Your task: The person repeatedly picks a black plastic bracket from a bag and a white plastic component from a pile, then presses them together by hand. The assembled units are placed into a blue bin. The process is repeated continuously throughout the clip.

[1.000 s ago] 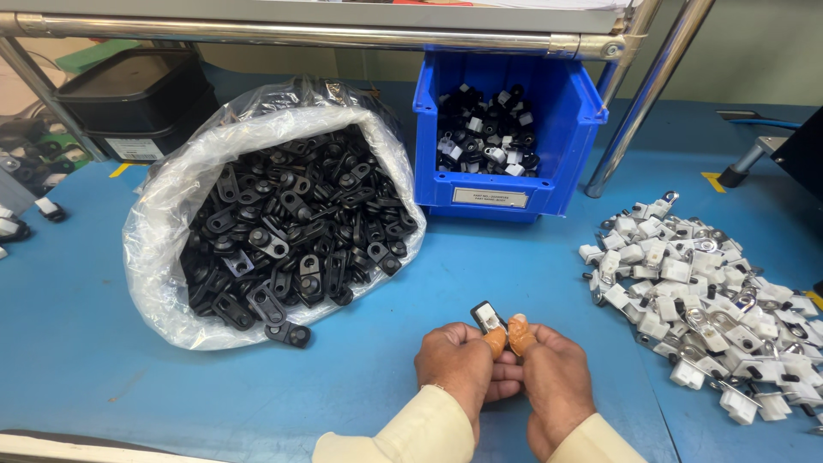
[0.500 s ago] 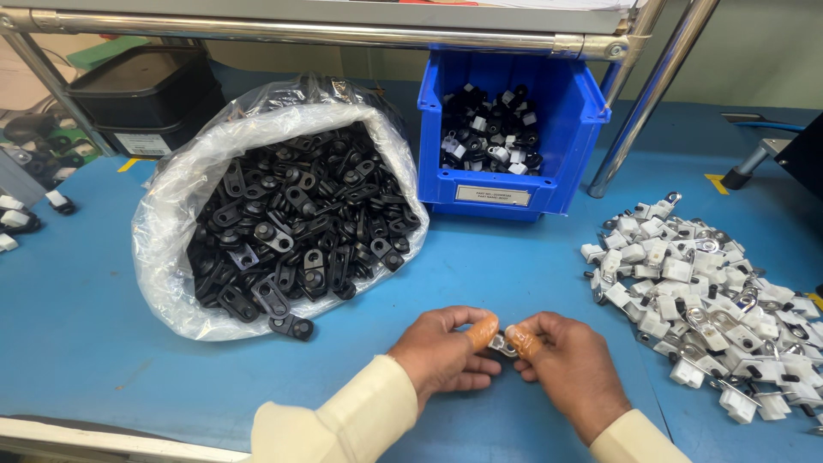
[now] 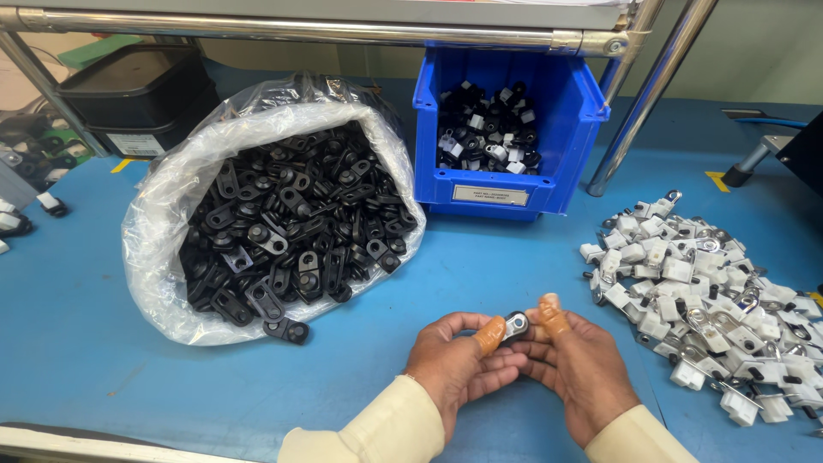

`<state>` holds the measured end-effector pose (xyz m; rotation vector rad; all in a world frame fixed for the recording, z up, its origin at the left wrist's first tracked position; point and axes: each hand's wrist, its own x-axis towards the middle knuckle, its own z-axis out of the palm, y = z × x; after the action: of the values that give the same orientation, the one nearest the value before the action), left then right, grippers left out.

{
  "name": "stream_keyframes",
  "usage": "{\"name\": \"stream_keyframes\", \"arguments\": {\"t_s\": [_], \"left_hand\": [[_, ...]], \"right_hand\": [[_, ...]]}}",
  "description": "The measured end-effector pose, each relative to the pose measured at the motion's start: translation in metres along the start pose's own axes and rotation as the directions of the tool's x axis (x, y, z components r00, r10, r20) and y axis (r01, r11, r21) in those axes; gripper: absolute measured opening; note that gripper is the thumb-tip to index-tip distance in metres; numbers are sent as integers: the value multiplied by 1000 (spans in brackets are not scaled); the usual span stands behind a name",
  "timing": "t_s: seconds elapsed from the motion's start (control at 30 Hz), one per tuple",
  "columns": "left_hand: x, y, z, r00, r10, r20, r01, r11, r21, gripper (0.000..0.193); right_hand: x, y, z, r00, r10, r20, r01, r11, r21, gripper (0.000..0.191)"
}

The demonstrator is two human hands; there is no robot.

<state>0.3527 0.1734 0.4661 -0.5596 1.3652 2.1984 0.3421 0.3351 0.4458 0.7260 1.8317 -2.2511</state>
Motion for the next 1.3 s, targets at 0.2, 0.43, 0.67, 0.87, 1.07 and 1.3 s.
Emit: {"name": "stream_keyframes", "arguments": {"t_s": [0.2,0.43,0.67,0.87,1.07,1.3], "left_hand": [[3,3,9,1000,-13,-12,14,991,133,31],[14,-2,15,986,159,-40,-141,949,282,29],[14,1,19,990,114,-82,-91,964,249,31],[16,5,14,1000,-11,-1,11,999,35,27],[16,3,27,996,6,-90,-3,1000,25,22],[15,5,26,997,7,-80,-7,1000,2,21]], "right_hand": [[4,0,2,1000,-9,19,11,996,-86,28],[14,2,9,996,-37,-77,34,999,-32,19],[16,-3,12,990,49,-135,-44,998,36,38],[15,3,8,995,57,-87,-57,998,2,41],[33,22,11,991,-38,-130,56,989,136,20],[28,12,11,986,39,-163,-19,992,124,26]]}}
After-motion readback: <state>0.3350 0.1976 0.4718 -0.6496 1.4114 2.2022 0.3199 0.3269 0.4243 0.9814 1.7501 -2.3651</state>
